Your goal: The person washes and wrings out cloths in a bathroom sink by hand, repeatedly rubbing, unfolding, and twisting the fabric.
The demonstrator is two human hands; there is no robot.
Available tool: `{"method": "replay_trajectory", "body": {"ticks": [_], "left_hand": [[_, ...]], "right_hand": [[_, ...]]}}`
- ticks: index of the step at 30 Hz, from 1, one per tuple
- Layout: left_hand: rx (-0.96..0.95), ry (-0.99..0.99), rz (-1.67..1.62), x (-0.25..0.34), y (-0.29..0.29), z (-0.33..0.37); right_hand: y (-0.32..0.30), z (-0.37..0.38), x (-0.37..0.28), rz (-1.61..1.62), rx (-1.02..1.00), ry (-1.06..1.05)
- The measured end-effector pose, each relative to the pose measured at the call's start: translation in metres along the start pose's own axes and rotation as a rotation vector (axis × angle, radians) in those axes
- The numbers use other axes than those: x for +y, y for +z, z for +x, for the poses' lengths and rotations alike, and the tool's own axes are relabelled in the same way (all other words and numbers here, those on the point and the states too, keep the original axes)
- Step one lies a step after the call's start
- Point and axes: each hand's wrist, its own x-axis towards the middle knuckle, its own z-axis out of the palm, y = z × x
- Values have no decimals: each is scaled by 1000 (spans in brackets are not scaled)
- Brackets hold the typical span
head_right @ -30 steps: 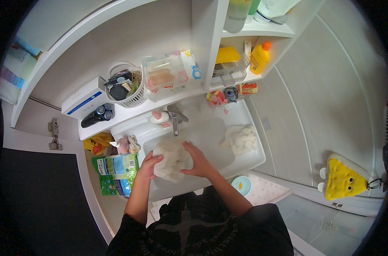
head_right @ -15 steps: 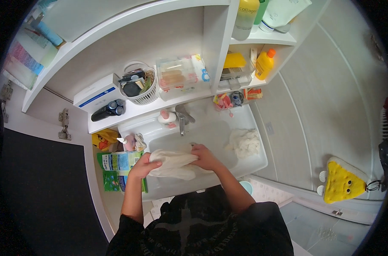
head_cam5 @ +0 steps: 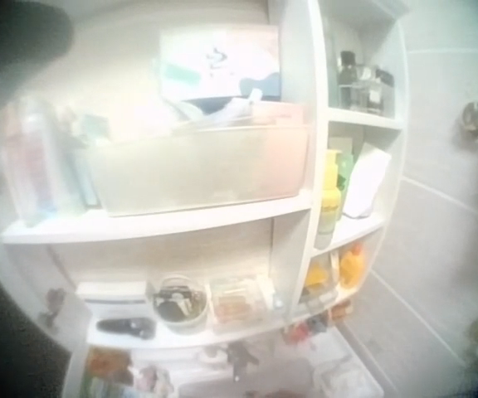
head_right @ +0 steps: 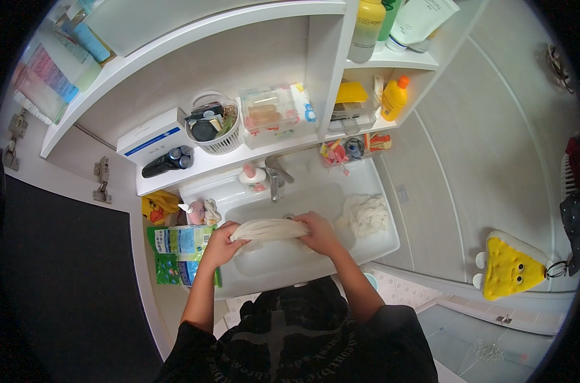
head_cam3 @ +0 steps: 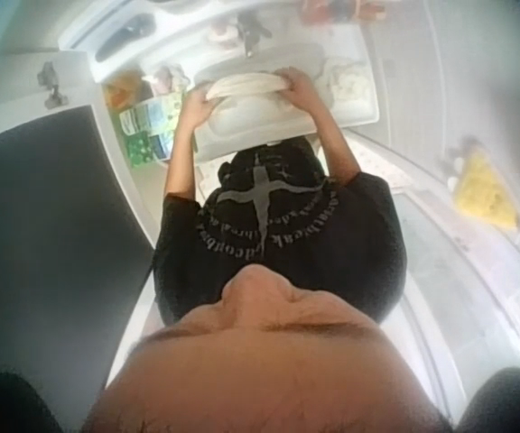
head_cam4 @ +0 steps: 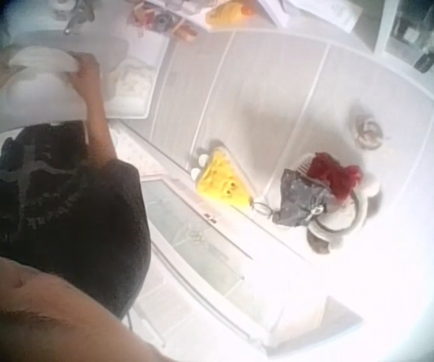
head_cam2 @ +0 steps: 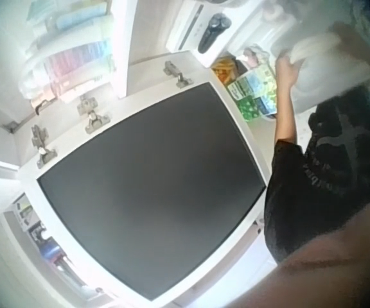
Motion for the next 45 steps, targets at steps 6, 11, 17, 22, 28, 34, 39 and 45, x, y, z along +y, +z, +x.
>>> {"method": "replay_trajectory", "body": {"ticks": [6, 11, 17, 22, 28, 34, 39, 45], "left_hand": [[-53, -50, -460, 16, 13, 4], [9, 143, -286, 13, 4, 12], [-26, -25, 343, 12, -4, 5], [57, -81, -3, -31, 24, 13], [51, -551, -1203, -13, 66, 22], [221, -328, -1007, 34, 78, 25], [387, -289, -1001, 2, 75, 29], [431, -323, -1367, 37, 47, 36]], "right_hand": [[7, -12, -13, -41, -273, 68], [2, -4, -7, -83, -371, 260], [-9, -4, -9, -78, 79, 68], [14, 0, -16, -82, 268, -8], [60, -8, -36, 47, 246, 18], [75, -26, -66, 339, -63, -100], [68, -37, -5, 300, -130, 4], [47, -15, -13, 6, 111, 38]]}}
